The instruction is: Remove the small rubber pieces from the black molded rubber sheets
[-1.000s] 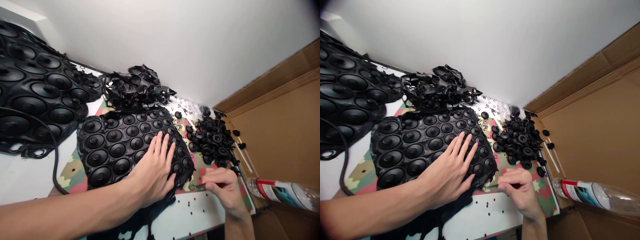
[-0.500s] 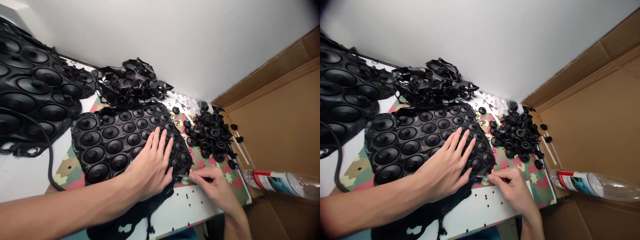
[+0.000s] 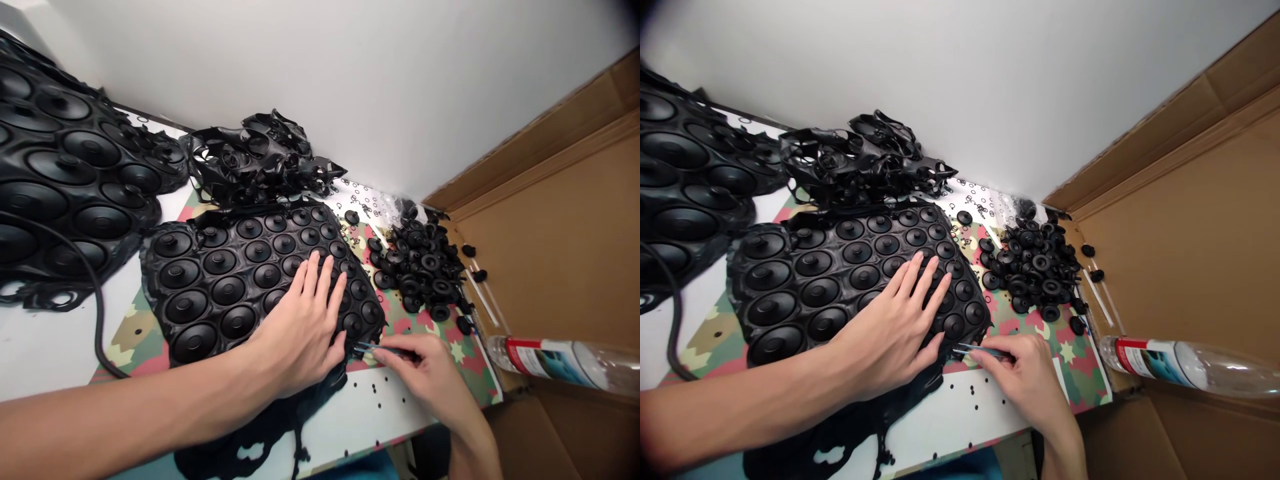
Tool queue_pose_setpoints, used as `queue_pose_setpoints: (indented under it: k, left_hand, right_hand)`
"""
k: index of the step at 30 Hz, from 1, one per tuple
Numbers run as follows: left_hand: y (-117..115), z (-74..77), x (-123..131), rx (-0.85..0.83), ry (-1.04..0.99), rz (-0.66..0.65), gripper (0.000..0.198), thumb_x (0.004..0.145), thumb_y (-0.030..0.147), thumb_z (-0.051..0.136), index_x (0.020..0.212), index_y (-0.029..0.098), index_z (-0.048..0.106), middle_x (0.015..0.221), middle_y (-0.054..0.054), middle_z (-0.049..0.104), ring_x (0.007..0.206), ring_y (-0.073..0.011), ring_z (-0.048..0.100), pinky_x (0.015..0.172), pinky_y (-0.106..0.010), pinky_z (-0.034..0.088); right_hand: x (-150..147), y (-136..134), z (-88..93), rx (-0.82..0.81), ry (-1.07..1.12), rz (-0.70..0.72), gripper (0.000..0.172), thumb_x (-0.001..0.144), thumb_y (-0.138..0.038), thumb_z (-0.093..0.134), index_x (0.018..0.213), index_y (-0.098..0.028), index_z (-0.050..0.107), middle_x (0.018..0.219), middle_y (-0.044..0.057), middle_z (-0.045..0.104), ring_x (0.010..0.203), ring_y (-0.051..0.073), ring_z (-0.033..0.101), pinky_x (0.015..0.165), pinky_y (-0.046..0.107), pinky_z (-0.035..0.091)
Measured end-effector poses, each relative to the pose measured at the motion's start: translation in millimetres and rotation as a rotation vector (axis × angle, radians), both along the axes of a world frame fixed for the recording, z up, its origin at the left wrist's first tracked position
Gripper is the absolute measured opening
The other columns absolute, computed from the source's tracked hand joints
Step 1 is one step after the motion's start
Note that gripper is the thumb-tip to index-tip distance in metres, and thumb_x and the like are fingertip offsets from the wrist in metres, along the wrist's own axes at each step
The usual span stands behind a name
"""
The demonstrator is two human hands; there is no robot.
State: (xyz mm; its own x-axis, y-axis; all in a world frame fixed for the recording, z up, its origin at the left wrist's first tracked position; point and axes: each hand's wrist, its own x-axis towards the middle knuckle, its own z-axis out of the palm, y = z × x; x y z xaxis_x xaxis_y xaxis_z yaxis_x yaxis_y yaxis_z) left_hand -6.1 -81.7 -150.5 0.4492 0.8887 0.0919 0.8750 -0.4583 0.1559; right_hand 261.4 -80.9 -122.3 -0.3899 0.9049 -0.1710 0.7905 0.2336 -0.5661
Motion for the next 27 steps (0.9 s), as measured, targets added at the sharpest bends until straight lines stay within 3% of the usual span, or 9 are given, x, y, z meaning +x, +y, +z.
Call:
queue_pose_setpoints:
  k: [5, 9, 13, 16, 22, 25, 27]
  left_hand:
    - [0, 1.2, 0, -0.011, 0.003, -0.004, 0.093, 0.106, 0.062, 0.051, 0.172, -0.002, 0.037, 0.177, -0.033, 0.031, 0.167, -0.0582, 0.02, 0.134, -0.068, 0.025]
    - [0, 1.2, 0, -0.016, 0.006, 0.001, 0.094, 0.106, 0.063, 0.051, 0.173, -0.002, 0.036, 0.177, -0.033, 0.03, 0.166, -0.0583, 0.019, 0.134, -0.068, 0.025]
    - [1, 0.8, 0, -0.005, 0.013, 0.0, 0.094, 0.106, 0.063, 0.051, 0.173, -0.001, 0.037, 0.177, -0.033, 0.031, 0.167, -0.0579, 0.02, 0.134, -0.068, 0.026]
    - [0, 0.8, 0, 0.005, 0.014, -0.009, 0.093, 0.106, 0.062, 0.05, 0.172, -0.002, 0.038, 0.176, -0.033, 0.032, 0.166, -0.0583, 0.022, 0.134, -0.068, 0.026]
    - [-1, 0.0, 0, 0.004, 0.009, 0.0, 0.094, 0.105, 0.063, 0.05, 0.172, -0.002, 0.037, 0.176, -0.033, 0.032, 0.166, -0.0575, 0.023, 0.134, -0.069, 0.025]
    - [0, -1.1, 1, 0.023, -0.007, 0.007, 0.094, 0.104, 0.063, 0.052, 0.172, -0.001, 0.04, 0.176, -0.031, 0.035, 0.166, -0.0559, 0.025, 0.134, -0.068, 0.025]
    - [0, -2.3, 1, 0.041, -0.009, 0.014, 0.093, 0.104, 0.062, 0.052, 0.171, -0.001, 0.041, 0.175, -0.031, 0.036, 0.166, -0.0564, 0.026, 0.134, -0.068, 0.025]
  right_hand:
    - [-2, -3, 2.7, 0.138, -0.122, 0.068, 0.034, 0.105, -0.05, 0.072, 0.095, -0.025, 0.092, 0.072, 0.005, 0.08, 0.058, 0.019, 0.064, 0.058, 0.031, 0.043]
    - [-4, -5, 5.6, 0.279, -0.205, 0.158, 0.03, 0.107, -0.045, 0.073, 0.093, -0.026, 0.091, 0.07, 0.002, 0.079, 0.056, 0.017, 0.058, 0.063, 0.032, 0.038]
    - [-5, -4, 7.0, 0.333, -0.176, 0.23, 0.028, 0.107, -0.036, 0.073, 0.087, -0.023, 0.087, 0.064, 0.0, 0.074, 0.052, 0.014, 0.05, 0.062, 0.033, 0.032]
    - [-5, -5, 8.9, 0.332, -0.109, 0.229, 0.027, 0.107, -0.032, 0.074, 0.085, -0.022, 0.086, 0.065, 0.002, 0.075, 0.052, 0.014, 0.05, 0.062, 0.034, 0.031]
    - [-6, -1, 23.0, 0.346, 0.098, 0.148, 0.022, 0.103, -0.026, 0.076, 0.084, -0.023, 0.086, 0.069, 0.005, 0.078, 0.052, 0.016, 0.055, 0.061, 0.035, 0.042]
    - [-15, 24, 32.3, 0.461, 0.155, -0.029, 0.019, 0.101, -0.034, 0.078, 0.09, -0.024, 0.091, 0.075, 0.006, 0.081, 0.056, 0.019, 0.062, 0.059, 0.036, 0.048]
    - [-27, 53, 37.6, 0.497, 0.097, -0.116, 0.029, 0.101, -0.045, 0.077, 0.092, -0.021, 0.092, 0.073, 0.006, 0.079, 0.057, 0.02, 0.064, 0.055, 0.034, 0.044]
